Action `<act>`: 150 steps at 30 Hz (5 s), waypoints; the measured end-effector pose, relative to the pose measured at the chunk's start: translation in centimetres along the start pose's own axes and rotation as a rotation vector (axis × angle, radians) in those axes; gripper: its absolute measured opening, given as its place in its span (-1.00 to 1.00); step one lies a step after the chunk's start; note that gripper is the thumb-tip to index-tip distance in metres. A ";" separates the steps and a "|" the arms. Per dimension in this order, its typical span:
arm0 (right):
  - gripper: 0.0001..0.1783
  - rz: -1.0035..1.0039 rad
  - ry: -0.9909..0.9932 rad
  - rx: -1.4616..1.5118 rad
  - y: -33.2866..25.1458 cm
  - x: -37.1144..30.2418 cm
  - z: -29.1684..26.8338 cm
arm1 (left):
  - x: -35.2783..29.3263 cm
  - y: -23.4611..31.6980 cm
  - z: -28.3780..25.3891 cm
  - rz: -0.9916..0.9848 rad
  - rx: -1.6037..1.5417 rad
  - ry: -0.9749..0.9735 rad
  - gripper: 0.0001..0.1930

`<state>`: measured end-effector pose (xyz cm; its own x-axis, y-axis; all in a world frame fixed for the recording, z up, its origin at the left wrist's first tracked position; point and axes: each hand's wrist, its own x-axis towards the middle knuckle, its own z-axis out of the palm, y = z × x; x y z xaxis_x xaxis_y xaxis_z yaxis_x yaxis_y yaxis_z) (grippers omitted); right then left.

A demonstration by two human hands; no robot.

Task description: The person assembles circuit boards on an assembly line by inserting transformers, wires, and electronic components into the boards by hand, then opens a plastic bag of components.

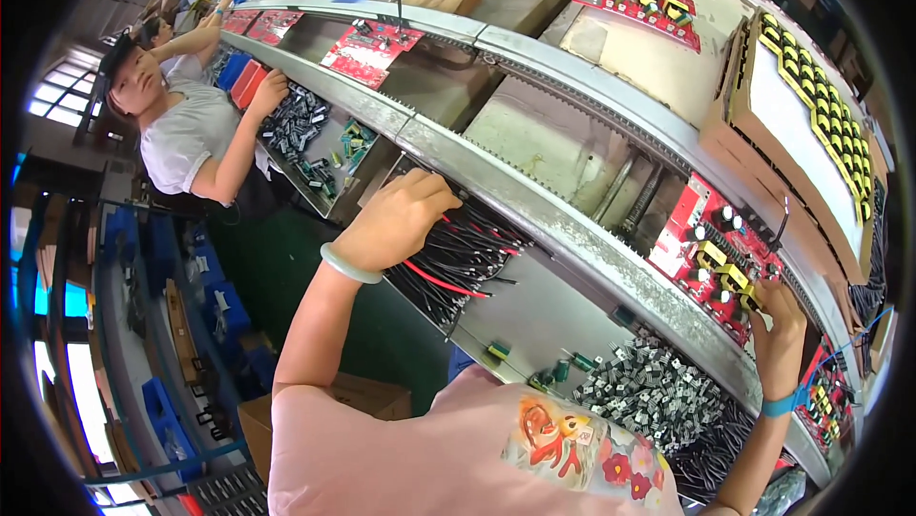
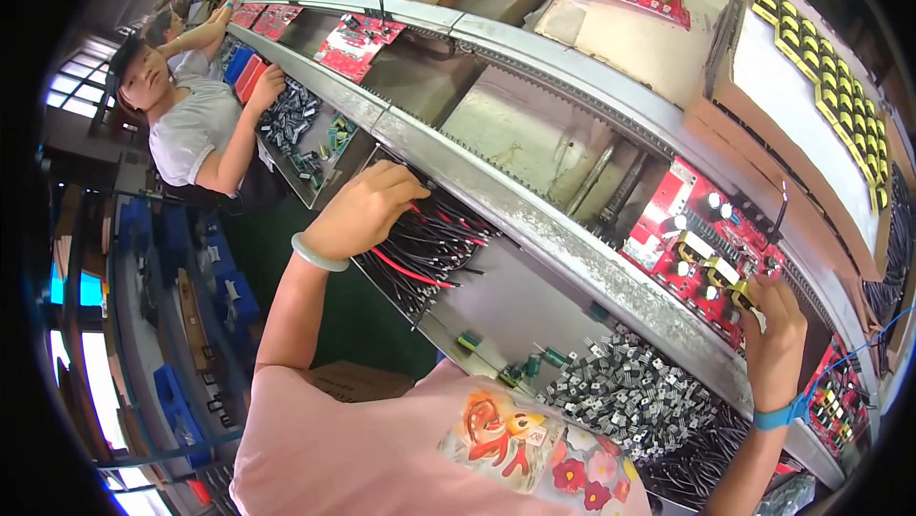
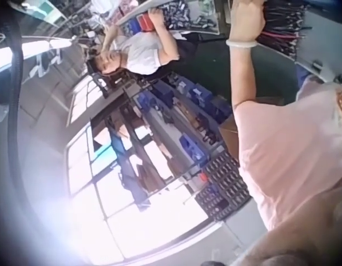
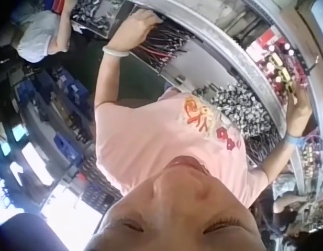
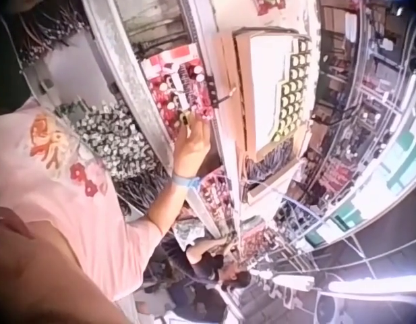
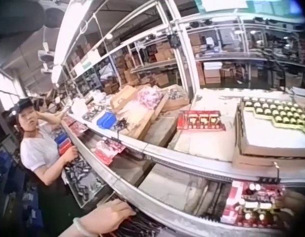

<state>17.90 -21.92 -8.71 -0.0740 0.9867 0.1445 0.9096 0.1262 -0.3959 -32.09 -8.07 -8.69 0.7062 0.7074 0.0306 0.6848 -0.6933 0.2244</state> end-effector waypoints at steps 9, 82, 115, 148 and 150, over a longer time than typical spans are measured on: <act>-0.51 -0.022 0.002 -0.023 0.2 -0.1 -0.1 | 0.0 -0.6 0.6 -0.029 -0.069 0.056 -0.91; -0.71 0.477 -0.530 -0.717 -4.5 -21.0 -4.1 | 4.0 16.8 6.9 -0.151 -1.387 0.200 -0.89; -0.66 0.579 0.317 0.817 -2.9 -17.9 -9.3 | 15.9 19.5 7.2 0.036 -0.821 0.085 -0.86; -0.80 0.126 0.142 0.340 -0.7 1.8 -1.5 | 18.7 18.2 5.6 0.477 -0.457 0.179 -0.47; -0.79 0.076 0.160 0.308 -1.0 2.2 -1.3 | 19.3 18.0 5.3 0.583 -0.326 0.313 -0.44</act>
<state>17.38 -20.04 -6.87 0.0761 0.9690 0.2351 0.7422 0.1025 -0.6623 -5.20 -7.61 -9.23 0.8212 0.2763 0.4993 0.0911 -0.9272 0.3633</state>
